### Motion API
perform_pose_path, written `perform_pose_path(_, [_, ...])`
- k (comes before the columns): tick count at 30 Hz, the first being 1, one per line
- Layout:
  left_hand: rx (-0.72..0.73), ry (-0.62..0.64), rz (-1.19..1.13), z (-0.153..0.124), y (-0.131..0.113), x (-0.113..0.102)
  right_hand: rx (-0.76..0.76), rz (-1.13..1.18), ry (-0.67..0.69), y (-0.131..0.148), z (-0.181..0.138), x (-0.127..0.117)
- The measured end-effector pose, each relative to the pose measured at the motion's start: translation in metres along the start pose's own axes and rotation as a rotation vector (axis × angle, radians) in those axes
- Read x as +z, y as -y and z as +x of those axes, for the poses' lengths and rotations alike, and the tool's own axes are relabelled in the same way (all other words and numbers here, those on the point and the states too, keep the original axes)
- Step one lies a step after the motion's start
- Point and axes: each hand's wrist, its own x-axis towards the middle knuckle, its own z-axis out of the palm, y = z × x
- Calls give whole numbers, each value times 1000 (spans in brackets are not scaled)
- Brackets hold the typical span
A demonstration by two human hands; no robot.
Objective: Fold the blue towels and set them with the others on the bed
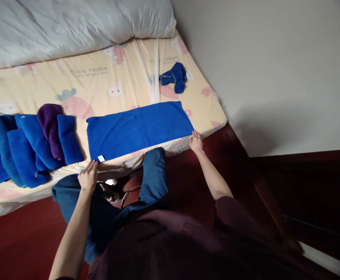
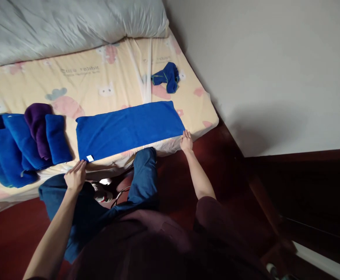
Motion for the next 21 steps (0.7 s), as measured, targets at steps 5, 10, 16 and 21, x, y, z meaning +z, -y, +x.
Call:
perform_pose_path(5, [-28,60,-8,-2,7,2,19,-25,32,3,-1,-1])
perform_pose_path(10, [-64,68,-1,-5,2,5,26,-82,58,8,-3,-2])
perform_pose_path(16, [-91,80,40,-6,-1,6,38,-127,93,15,-4,-12])
perform_pose_path(21, [-189,118,106,2,-17,-10,94,-216,147,42,13,-31])
